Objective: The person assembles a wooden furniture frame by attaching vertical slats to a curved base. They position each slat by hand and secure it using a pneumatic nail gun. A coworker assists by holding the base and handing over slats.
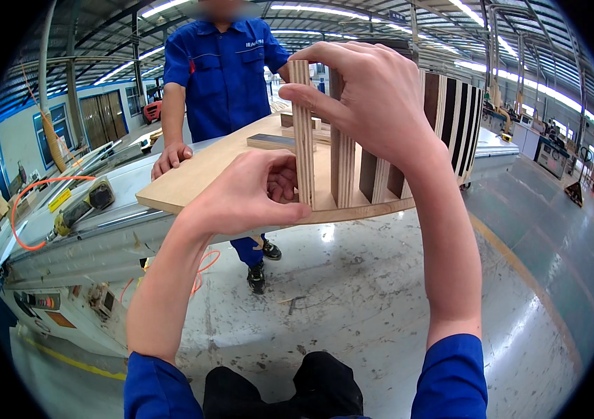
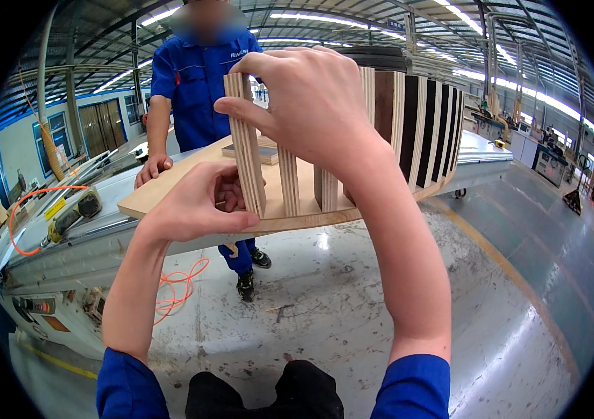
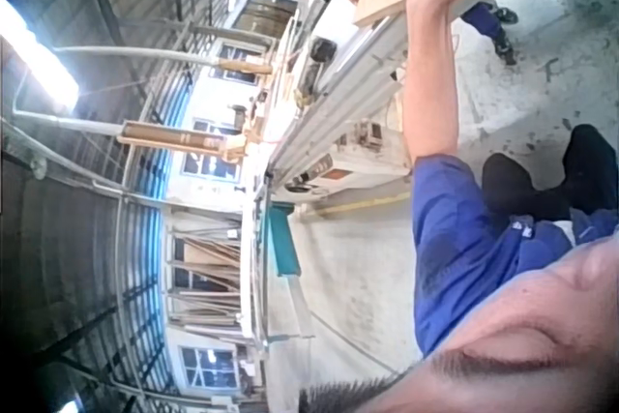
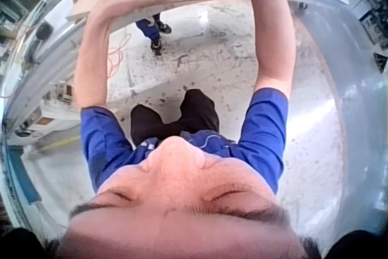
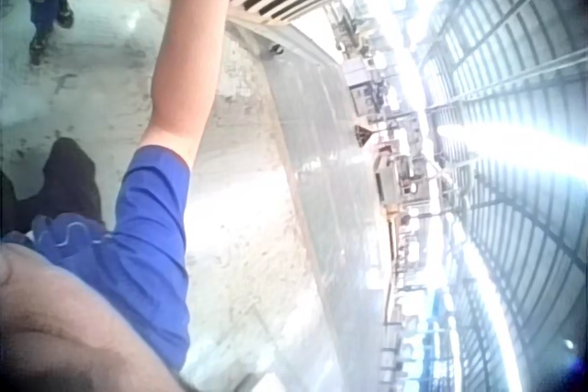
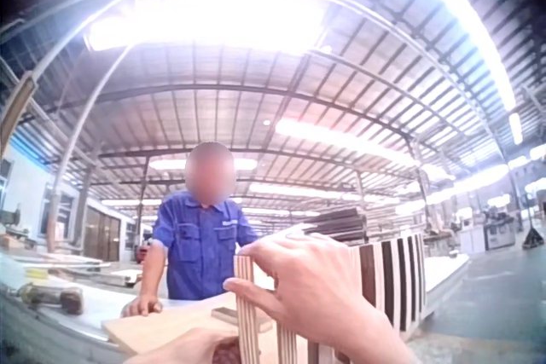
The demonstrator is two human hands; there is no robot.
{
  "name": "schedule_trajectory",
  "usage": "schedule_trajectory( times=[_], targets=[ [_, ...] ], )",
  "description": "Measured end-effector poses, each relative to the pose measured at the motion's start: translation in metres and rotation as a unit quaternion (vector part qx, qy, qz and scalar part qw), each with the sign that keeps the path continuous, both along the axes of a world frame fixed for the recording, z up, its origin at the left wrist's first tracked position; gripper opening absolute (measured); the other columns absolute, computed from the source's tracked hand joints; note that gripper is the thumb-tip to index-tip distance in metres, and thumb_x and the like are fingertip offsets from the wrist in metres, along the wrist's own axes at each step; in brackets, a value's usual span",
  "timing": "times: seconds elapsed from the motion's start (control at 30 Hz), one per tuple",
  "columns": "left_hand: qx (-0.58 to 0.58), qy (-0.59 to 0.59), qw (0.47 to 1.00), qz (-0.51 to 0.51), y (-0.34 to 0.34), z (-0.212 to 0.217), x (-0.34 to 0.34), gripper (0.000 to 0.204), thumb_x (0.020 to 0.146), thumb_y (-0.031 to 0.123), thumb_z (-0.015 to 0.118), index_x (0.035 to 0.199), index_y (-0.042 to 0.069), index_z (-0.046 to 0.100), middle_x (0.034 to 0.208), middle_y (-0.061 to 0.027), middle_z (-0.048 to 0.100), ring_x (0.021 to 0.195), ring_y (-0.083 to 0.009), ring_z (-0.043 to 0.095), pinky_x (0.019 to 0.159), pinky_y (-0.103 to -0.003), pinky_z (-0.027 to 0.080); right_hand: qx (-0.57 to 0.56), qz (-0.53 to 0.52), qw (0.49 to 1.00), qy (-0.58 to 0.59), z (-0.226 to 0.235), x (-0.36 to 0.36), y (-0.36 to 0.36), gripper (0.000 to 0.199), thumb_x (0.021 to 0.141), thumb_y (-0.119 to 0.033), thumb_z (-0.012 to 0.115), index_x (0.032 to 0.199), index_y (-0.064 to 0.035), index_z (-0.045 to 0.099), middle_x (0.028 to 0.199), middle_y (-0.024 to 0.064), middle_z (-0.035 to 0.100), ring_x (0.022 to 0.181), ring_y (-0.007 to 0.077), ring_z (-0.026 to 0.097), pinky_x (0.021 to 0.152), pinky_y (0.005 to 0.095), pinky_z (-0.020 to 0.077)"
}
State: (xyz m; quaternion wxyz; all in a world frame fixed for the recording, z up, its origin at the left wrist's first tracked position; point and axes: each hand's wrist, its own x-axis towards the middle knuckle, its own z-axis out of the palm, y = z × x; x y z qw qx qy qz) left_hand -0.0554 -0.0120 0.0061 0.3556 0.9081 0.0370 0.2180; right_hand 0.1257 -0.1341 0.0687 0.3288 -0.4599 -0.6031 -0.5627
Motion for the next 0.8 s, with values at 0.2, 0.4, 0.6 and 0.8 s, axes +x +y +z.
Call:
schedule_trajectory(
  times=[0.2,0.4,0.6,0.8],
  targets=[
    [-0.008,0.003,1.000,0.007,-0.003,0.000,-0.001,0.045,0.080,0.018,0.086,0.114,-0.002,0.065,0.095,0.0020,0.067,0.081,-0.0035,0.059,0.073,-0.020,0.048,-0.001,-0.004,1.000,-0.002,0.000,0.001,0.002,0.048,0.090,-0.061,0.074,0.103,-0.0153,0.081,0.078,0.0075,0.073,0.078,0.0269,0.074,0.074,0.0409,0.0560],
    [-0.014,-0.001,1.000,-0.016,-0.002,0.001,-0.001,0.044,0.081,0.016,0.087,0.115,-0.002,0.065,0.099,0.0010,0.067,0.085,-0.0037,0.060,0.075,-0.021,0.049,0.006,-0.004,1.000,-0.008,0.001,0.000,0.000,0.048,0.089,-0.061,0.074,0.104,-0.0150,0.081,0.081,0.0078,0.075,0.078,0.0269,0.074,0.072,0.0399,0.0555],
    [-0.026,-0.027,0.999,-0.030,0.011,-0.003,0.001,0.051,0.082,0.017,0.087,0.123,-0.003,0.065,0.098,0.0019,0.067,0.085,-0.0044,0.060,0.075,-0.022,0.050,0.010,-0.001,1.000,-0.008,0.000,-0.004,0.000,0.048,0.088,-0.060,0.075,0.104,-0.0149,0.081,0.080,0.0051,0.075,0.078,0.0252,0.074,0.072,0.0394,0.0555],
    [-0.035,-0.029,0.998,-0.038,0.007,-0.005,0.000,0.047,0.082,0.014,0.084,0.122,-0.003,0.065,0.089,0.0043,0.064,0.078,-0.0026,0.056,0.068,-0.020,0.047,0.000,0.004,1.000,-0.005,0.000,-0.004,-0.001,0.050,0.088,-0.061,0.075,0.105,-0.0152,0.082,0.075,0.0018,0.072,0.075,0.0225,0.072,0.071,0.0383,0.0558]
  ],
)
